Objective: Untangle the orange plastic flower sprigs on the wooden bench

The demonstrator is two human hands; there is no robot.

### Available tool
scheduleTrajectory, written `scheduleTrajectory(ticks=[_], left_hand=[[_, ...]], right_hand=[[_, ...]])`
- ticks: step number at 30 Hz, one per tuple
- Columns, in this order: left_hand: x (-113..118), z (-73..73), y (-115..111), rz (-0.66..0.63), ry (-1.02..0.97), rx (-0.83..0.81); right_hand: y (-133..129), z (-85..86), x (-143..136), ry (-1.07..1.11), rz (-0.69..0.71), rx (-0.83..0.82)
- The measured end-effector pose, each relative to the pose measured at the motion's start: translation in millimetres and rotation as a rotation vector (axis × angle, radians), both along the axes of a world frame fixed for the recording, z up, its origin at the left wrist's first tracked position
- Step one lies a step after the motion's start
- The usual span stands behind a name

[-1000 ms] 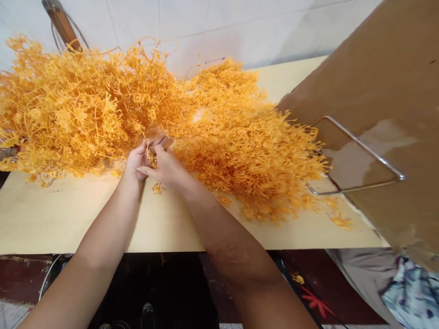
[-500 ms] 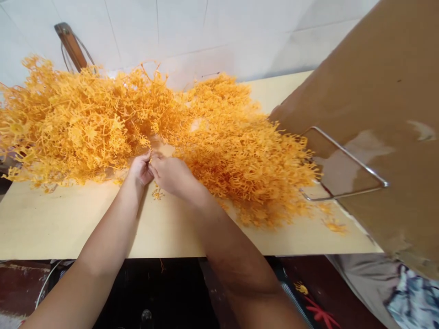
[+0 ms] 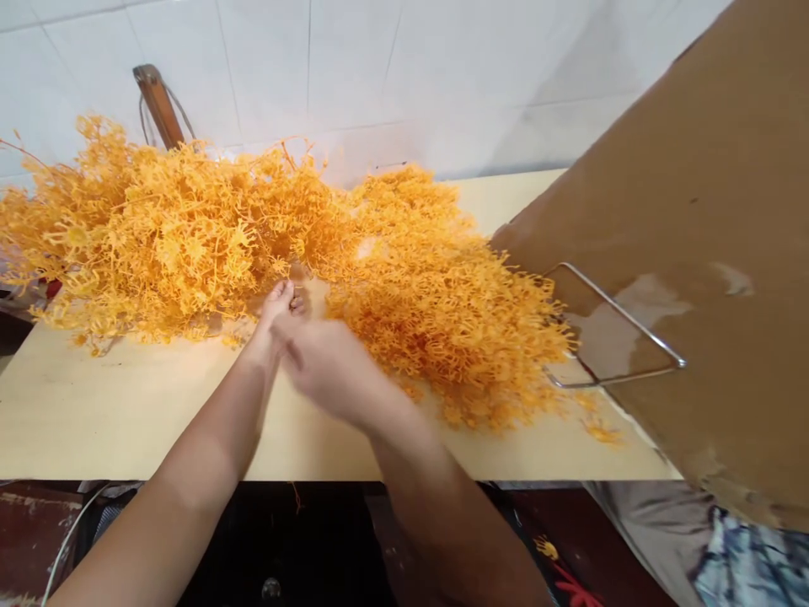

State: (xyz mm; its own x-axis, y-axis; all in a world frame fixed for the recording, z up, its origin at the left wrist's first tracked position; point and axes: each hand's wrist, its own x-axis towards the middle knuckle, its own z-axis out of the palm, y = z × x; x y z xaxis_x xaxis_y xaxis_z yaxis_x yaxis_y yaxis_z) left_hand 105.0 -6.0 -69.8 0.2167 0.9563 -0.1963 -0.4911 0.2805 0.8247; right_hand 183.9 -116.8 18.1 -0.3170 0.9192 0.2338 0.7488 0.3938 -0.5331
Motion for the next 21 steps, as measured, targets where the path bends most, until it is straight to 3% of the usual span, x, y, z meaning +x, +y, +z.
scheduleTrajectory(ticks=[5, 8, 10, 15, 18, 21], left_hand=[[4.3, -13.9, -9.9, 0.115, 0.629, 0.526], [0.5, -12.3, -12.0, 0.144, 0.778, 0.660], [-0.7, -10.6, -12.5, 0.143, 0.796, 0.683], [0.9, -14.0, -12.2, 0.114, 0.752, 0.671], [1.7, -15.7, -12.0, 0.070, 0.684, 0.623], [3.6, -11.5, -12.4, 0.018, 0.498, 0.503]], right_hand=[[36.5, -6.4, 74.0, -0.111, -0.477, 0.156], [46.7, -8.5, 91.6, -0.184, -0.656, 0.213], [50.9, -9.5, 82.6, -0.170, -0.635, 0.242], [72.2, -19.9, 28.6, -0.053, -0.387, 0.148], [84.6, -28.6, 12.1, 0.011, -0.425, 0.144], [87.2, -35.1, 15.2, 0.204, -0.471, 0.174]])
